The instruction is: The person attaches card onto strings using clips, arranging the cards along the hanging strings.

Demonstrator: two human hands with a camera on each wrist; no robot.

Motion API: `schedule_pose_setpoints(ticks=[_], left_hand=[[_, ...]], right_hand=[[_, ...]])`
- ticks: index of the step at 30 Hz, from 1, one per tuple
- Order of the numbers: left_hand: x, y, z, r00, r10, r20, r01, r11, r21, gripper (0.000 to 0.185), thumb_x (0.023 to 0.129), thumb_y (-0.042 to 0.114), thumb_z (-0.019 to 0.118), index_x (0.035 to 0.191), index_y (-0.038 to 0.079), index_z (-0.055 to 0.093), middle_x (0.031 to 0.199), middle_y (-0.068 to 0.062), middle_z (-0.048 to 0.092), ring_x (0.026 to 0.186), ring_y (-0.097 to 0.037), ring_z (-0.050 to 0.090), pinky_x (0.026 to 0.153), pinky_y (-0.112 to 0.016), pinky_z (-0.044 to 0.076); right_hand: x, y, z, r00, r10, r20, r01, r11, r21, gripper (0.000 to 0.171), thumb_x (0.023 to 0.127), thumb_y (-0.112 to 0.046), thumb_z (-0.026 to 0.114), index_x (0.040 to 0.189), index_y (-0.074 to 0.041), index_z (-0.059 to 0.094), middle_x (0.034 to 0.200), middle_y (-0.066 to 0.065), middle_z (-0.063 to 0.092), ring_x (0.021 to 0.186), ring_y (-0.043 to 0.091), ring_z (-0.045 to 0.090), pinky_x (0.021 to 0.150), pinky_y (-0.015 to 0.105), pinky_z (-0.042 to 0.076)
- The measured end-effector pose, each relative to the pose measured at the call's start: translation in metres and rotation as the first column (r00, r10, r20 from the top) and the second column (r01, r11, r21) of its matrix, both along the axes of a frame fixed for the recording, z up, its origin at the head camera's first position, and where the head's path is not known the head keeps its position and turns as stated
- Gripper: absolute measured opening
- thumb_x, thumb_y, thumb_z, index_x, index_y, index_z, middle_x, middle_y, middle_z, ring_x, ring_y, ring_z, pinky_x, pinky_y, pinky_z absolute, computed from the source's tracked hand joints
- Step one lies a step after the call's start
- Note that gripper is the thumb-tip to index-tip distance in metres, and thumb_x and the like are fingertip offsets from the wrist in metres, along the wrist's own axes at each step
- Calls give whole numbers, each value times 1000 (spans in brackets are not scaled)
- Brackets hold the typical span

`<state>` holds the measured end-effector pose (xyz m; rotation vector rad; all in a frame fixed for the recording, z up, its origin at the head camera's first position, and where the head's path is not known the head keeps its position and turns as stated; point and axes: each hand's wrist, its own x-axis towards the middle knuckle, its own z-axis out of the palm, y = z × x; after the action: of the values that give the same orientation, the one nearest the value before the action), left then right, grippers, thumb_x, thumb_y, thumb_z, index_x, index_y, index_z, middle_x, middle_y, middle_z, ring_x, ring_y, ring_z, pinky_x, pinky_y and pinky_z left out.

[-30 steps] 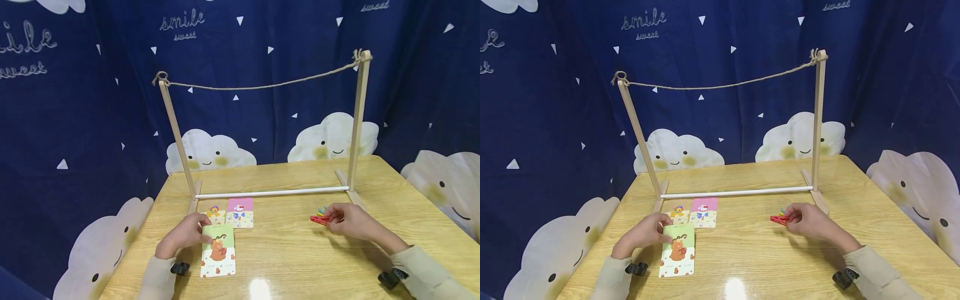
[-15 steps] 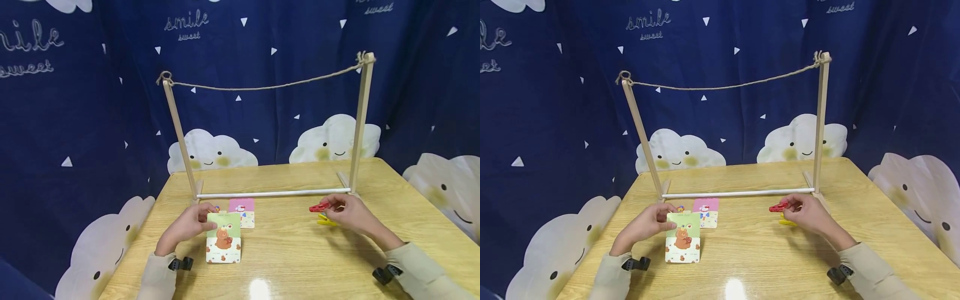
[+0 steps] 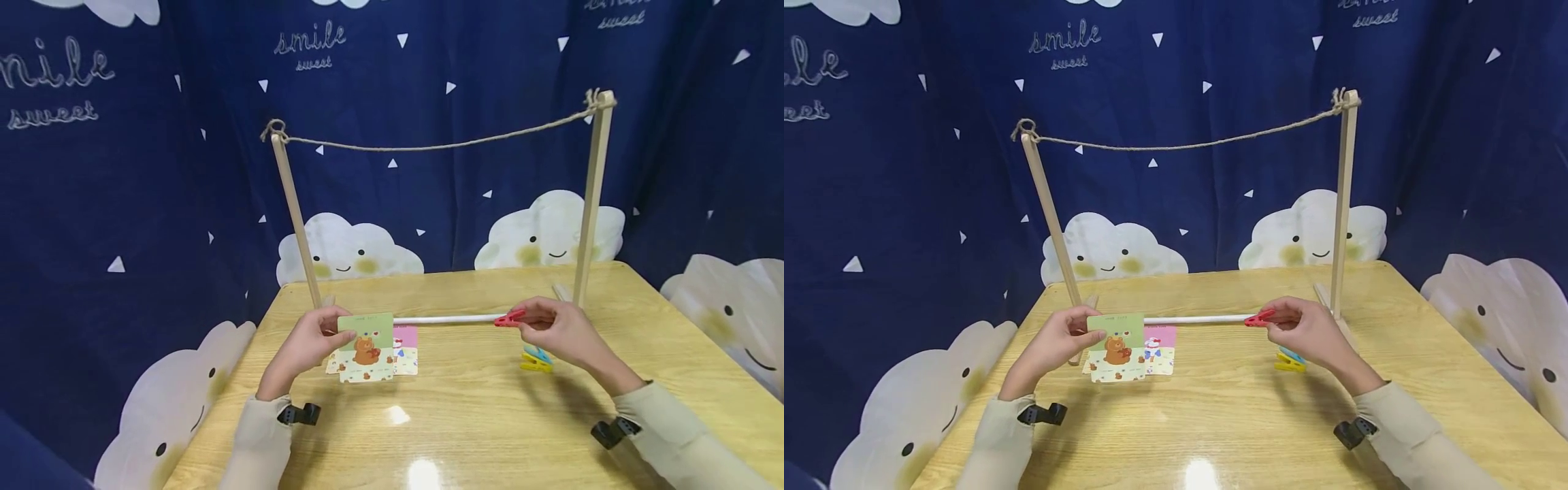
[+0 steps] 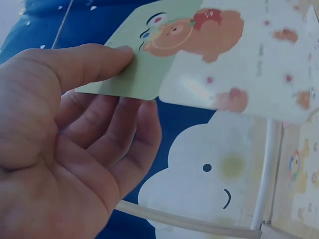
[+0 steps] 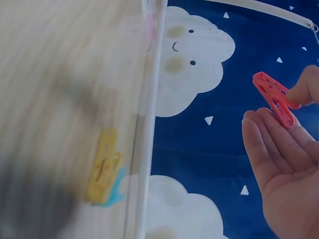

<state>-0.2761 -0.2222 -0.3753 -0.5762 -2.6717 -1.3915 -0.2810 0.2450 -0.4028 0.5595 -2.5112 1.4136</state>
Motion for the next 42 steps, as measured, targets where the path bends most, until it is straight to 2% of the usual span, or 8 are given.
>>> schedule_pose_setpoints(ticks=[9,14,17,21,24,28,33,42], left_hand=[[-12,10,13,996,55,-64,-51,997,62,27,94,18,78,120,18,73,74,-4,52,69,-22,56,59,-33,45],[-21,19,17,992,75,-97,-63,991,120,24,95,18,77,119,14,73,66,0,43,63,-18,51,58,-30,46],[-25,23,20,991,64,-120,-46,989,142,18,95,17,76,113,14,74,65,1,44,62,-17,49,56,-29,44],[-28,27,25,987,68,-145,-45,987,151,9,96,21,76,100,13,73,68,2,54,67,-19,52,59,-31,41],[-29,31,28,985,87,-149,-61,984,167,12,95,25,77,100,14,74,78,1,68,78,-19,60,70,-34,47],[-34,36,29,983,97,-157,-67,980,187,15,95,28,78,101,14,76,92,-2,76,90,-22,66,83,-39,51],[-41,40,29,978,96,-187,-55,975,213,19,95,27,78,88,11,71,85,-3,73,84,-23,63,76,-39,50],[-53,42,42,971,108,-215,-42,956,291,17,92,25,81,90,10,75,79,1,70,76,-14,59,70,-30,47]], right_hand=[[-7,-21,29,998,-10,-63,11,1000,25,27,90,-12,77,116,-15,74,103,2,79,91,19,76,76,21,58],[-15,-33,47,993,5,-117,-4,1000,10,26,90,-11,76,115,-15,74,101,2,79,87,14,75,72,23,58],[-19,-40,57,990,9,-138,-9,1000,2,25,91,-11,75,116,-15,74,100,2,79,86,14,75,72,23,58],[-21,-49,68,988,6,-155,-7,1000,-6,25,92,-13,75,117,-13,74,102,3,79,86,15,75,74,21,58],[-23,-55,76,986,-1,-169,1,1000,-1,27,93,-15,75,119,-13,73,103,4,78,87,14,75,76,21,58],[-25,-62,86,982,-14,-189,17,1000,11,28,95,-20,75,122,-17,73,105,2,78,88,15,74,75,21,57],[-30,-70,95,971,-1,-237,6,1000,20,27,96,-23,75,122,-16,73,105,2,78,88,19,74,72,20,57],[-36,-86,112,968,-9,-250,18,999,31,32,97,-30,73,127,-18,72,104,2,79,88,17,74,70,26,56]])
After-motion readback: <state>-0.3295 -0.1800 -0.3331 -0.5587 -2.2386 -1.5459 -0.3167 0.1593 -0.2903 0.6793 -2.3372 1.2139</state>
